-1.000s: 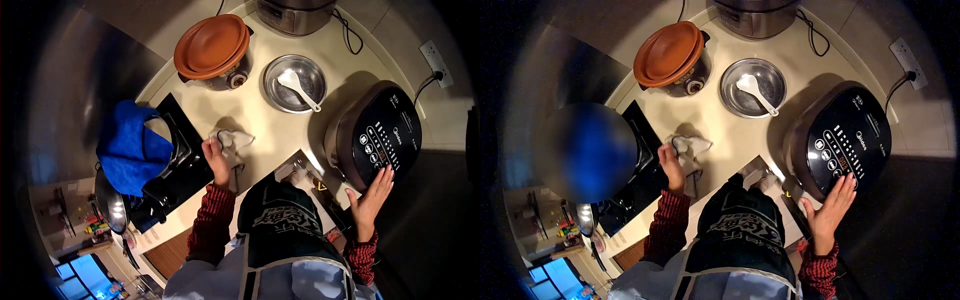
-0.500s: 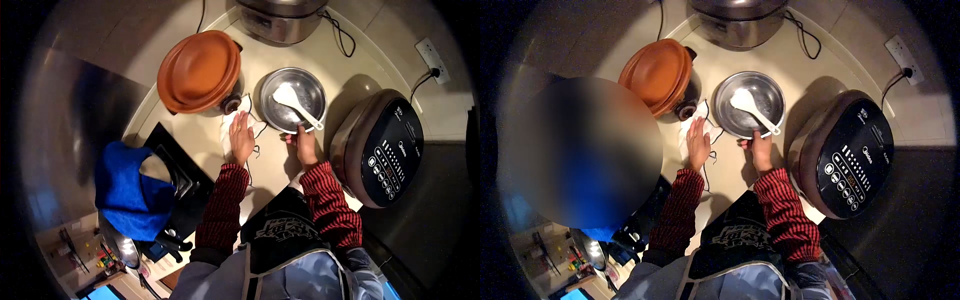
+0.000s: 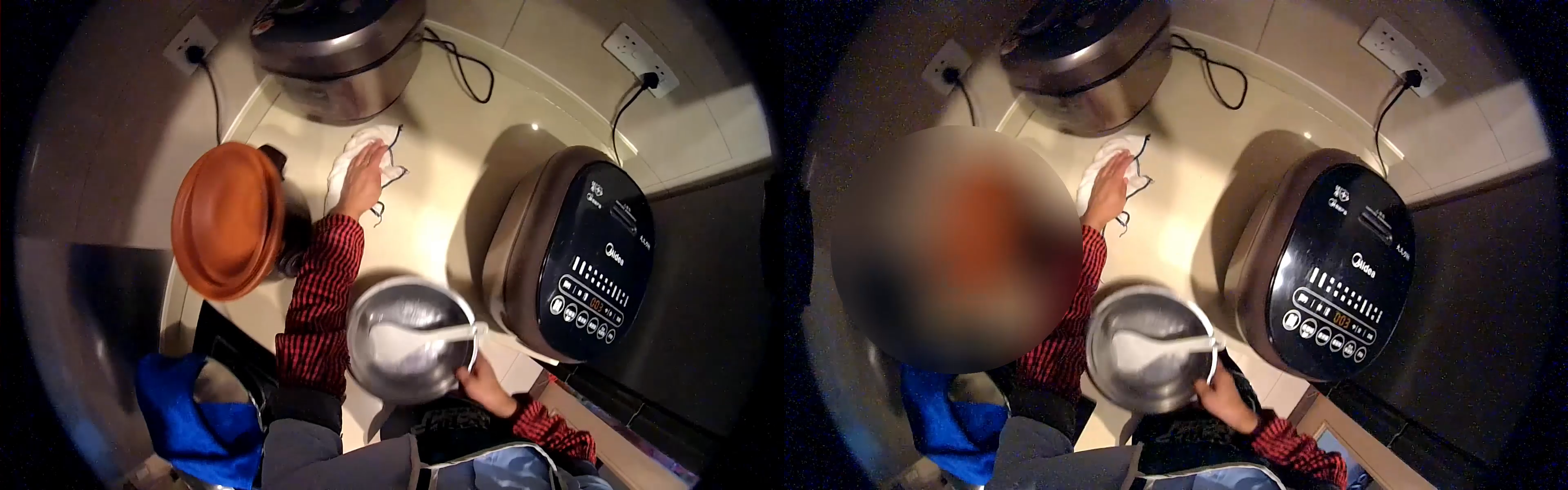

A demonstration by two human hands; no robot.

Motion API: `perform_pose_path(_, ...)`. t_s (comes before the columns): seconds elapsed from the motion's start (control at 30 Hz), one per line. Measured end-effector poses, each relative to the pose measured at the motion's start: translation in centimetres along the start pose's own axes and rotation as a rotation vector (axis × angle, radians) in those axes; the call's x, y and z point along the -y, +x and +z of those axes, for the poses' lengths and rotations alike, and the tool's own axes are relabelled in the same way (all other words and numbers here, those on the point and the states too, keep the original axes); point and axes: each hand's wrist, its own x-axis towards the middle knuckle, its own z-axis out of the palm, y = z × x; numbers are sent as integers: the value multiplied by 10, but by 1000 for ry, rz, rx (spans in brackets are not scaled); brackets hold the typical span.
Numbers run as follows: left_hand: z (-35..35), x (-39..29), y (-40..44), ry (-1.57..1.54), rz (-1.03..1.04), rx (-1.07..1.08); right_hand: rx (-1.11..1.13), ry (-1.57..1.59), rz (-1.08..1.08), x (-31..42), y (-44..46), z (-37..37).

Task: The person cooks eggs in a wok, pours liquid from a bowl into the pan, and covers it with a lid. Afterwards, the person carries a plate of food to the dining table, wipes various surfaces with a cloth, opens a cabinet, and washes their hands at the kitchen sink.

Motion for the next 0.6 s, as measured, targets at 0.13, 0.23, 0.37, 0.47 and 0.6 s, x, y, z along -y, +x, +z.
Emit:
perform_pose_path(0.13,47,2,68,60,67,-42,210,17,447,28,-19,-9)
perform_pose_path(0.23,93,-18,116,-51,221,-27,184,212,432,5,-32,-1)
perform_pose_path(0.37,142,-101,146,-303,314,48,28,109,83,-8,-26,10)
perform_pose_path(0.47,130,-139,130,-414,378,91,72,155,391,1,-26,7)
perform_pose_path(0.6,116,-140,62,-795,254,273,101,147,318,12,-24,-1)
